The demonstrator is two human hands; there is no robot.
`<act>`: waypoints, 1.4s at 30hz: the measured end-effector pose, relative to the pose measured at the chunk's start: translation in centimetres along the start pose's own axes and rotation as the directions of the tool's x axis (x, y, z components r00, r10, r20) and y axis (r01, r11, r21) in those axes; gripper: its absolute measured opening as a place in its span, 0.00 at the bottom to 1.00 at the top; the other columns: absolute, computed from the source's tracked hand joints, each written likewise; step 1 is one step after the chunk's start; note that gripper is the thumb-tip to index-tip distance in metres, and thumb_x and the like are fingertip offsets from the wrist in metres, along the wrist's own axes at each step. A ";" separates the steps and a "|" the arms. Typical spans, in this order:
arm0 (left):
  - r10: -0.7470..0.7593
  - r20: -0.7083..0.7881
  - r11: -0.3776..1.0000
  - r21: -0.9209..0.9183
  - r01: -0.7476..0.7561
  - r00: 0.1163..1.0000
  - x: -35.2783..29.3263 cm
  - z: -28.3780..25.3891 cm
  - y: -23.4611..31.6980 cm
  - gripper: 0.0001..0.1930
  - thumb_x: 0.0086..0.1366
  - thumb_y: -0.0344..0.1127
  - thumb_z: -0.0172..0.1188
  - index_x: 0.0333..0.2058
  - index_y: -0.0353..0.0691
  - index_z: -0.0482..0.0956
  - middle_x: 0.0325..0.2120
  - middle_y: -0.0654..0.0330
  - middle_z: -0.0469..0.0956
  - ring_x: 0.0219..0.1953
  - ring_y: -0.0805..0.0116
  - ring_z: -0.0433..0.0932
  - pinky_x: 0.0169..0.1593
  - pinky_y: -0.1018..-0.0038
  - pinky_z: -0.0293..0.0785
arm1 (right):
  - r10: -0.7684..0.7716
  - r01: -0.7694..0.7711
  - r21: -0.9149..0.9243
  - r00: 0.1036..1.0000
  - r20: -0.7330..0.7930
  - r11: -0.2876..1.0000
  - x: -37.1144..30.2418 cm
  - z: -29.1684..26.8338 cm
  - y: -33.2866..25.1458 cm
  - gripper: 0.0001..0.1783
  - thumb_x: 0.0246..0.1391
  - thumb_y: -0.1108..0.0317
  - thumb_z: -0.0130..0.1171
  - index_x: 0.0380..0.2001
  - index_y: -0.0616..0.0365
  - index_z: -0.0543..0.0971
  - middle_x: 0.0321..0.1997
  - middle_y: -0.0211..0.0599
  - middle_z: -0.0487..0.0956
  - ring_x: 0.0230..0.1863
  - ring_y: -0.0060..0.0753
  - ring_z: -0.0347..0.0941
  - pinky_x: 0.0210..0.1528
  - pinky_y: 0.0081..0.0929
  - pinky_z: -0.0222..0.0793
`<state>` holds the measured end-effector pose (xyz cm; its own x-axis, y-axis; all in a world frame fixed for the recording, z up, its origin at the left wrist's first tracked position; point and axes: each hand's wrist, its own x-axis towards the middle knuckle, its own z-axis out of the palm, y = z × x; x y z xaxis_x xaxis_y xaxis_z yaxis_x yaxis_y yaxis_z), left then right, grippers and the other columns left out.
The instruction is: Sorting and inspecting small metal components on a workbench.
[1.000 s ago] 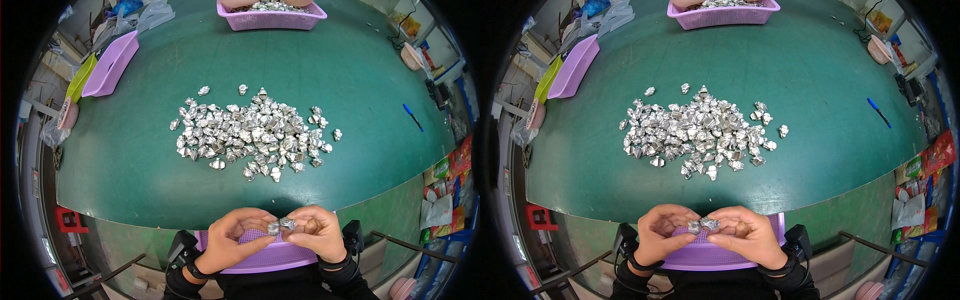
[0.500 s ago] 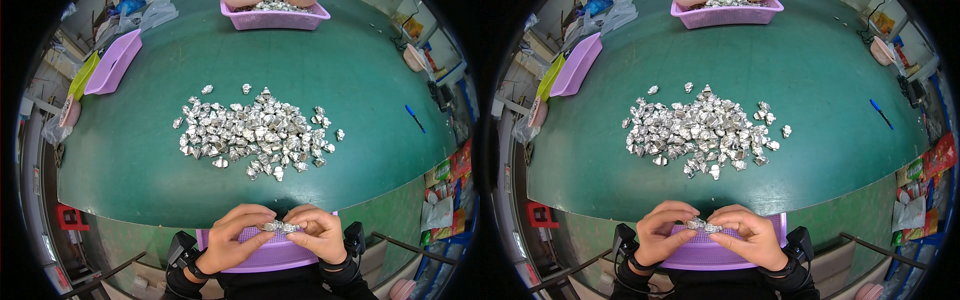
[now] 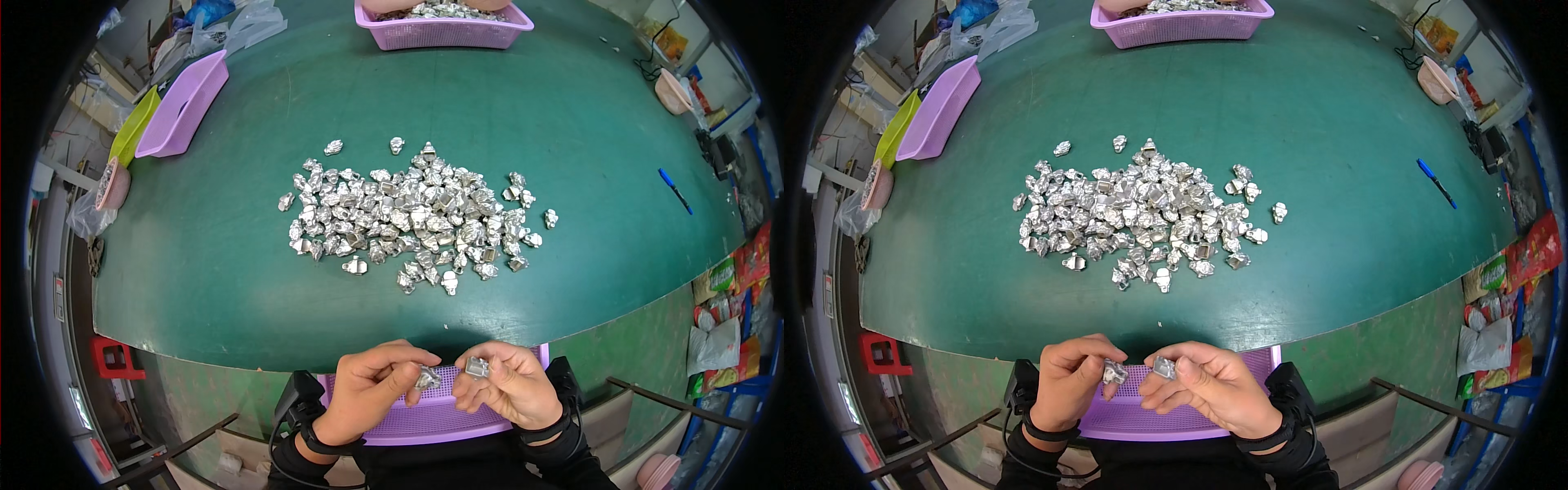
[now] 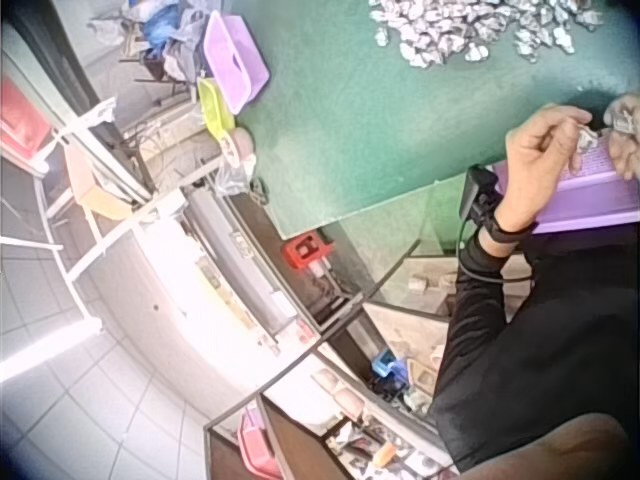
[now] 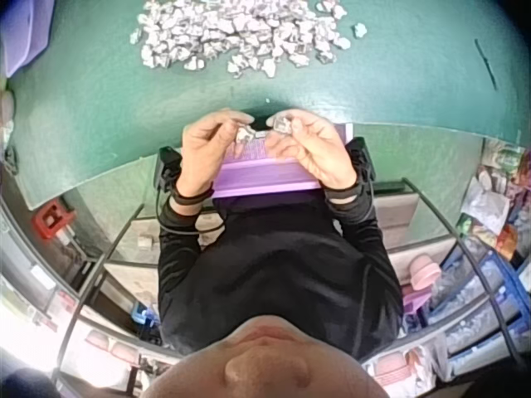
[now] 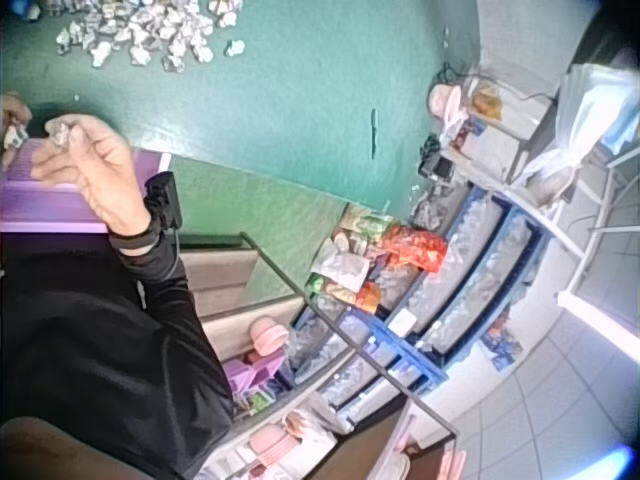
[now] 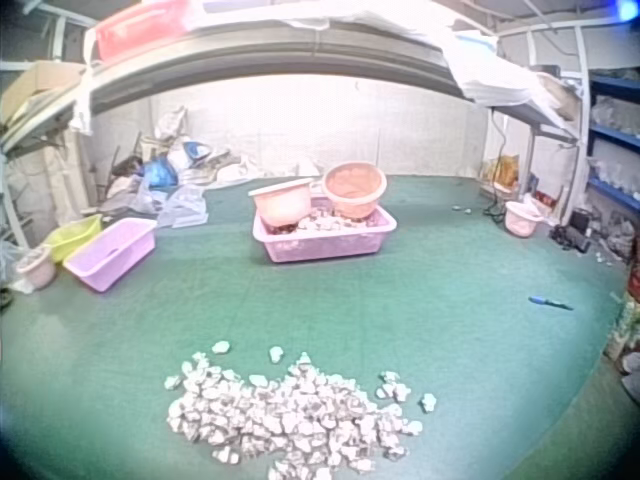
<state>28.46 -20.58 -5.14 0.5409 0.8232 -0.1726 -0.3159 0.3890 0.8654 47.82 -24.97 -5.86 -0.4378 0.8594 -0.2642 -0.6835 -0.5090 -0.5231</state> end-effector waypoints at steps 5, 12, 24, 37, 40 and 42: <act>0.061 0.063 0.997 -0.061 -0.057 0.996 0.0 0.7 0.4 0.15 0.51 0.20 0.55 0.40 0.27 0.69 0.31 0.56 0.69 0.33 0.75 0.70 0.37 0.80 0.68 | -0.043 0.046 -0.029 0.993 0.107 0.999 0.1 0.1 0.2 0.19 0.57 0.63 0.39 0.45 0.69 0.64 0.36 0.49 0.72 0.36 0.36 0.72 0.37 0.27 0.70; 0.213 0.103 0.970 0.094 -0.222 0.972 0.3 0.3 -0.1 0.17 0.48 0.18 0.58 0.39 0.28 0.70 0.35 0.52 0.70 0.37 0.70 0.72 0.40 0.76 0.69 | -0.029 0.033 -0.026 0.990 0.137 0.999 -0.2 0.1 0.1 0.19 0.57 0.63 0.40 0.44 0.69 0.65 0.35 0.46 0.72 0.34 0.33 0.71 0.38 0.26 0.69; 0.263 0.038 0.766 0.599 -0.233 0.964 0.2 1.4 0.6 0.14 0.40 0.29 0.68 0.29 0.34 0.76 0.23 0.60 0.71 0.21 0.77 0.68 0.26 0.81 0.66 | -0.380 0.325 -0.487 0.925 -0.016 0.811 0.0 1.2 0.5 0.16 0.41 0.81 0.58 0.38 0.65 0.72 0.33 0.35 0.68 0.34 0.21 0.65 0.33 0.15 0.61; 0.203 0.200 0.375 0.888 -0.265 0.959 0.5 -0.8 0.8 0.12 0.44 0.38 0.64 0.22 0.37 0.74 0.18 0.59 0.70 0.20 0.61 0.70 0.24 0.72 0.65 | -0.345 0.016 -0.960 0.935 -0.085 0.280 0.5 0.1 -1.4 0.11 0.38 0.68 0.63 0.28 0.60 0.75 0.20 0.33 0.66 0.20 0.25 0.61 0.22 0.22 0.60; 0.413 0.035 0.130 0.987 -0.097 0.910 3.4 -1.1 1.1 0.11 0.45 0.35 0.62 0.26 0.36 0.73 0.21 0.58 0.70 0.24 0.60 0.70 0.26 0.71 0.66 | -0.578 -0.103 -0.992 0.807 -0.124 0.070 3.7 -0.3 -1.1 0.12 0.37 0.67 0.63 0.25 0.61 0.72 0.20 0.37 0.65 0.22 0.34 0.63 0.24 0.28 0.60; 0.489 0.073 0.084 0.988 -0.130 0.869 5.5 -2.1 -0.3 0.11 0.45 0.32 0.62 0.27 0.36 0.73 0.20 0.57 0.69 0.23 0.60 0.70 0.27 0.71 0.66 | -0.713 -0.037 -0.973 0.687 0.141 -0.228 5.7 -0.8 -0.4 0.14 0.38 0.68 0.61 0.28 0.62 0.70 0.23 0.41 0.66 0.26 0.41 0.64 0.27 0.30 0.61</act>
<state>29.92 -15.33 -7.31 0.3725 0.8757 0.3072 0.6733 -0.4829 0.5599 46.08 -19.80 -7.81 0.1048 0.9463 0.3059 0.7404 0.1311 -0.6593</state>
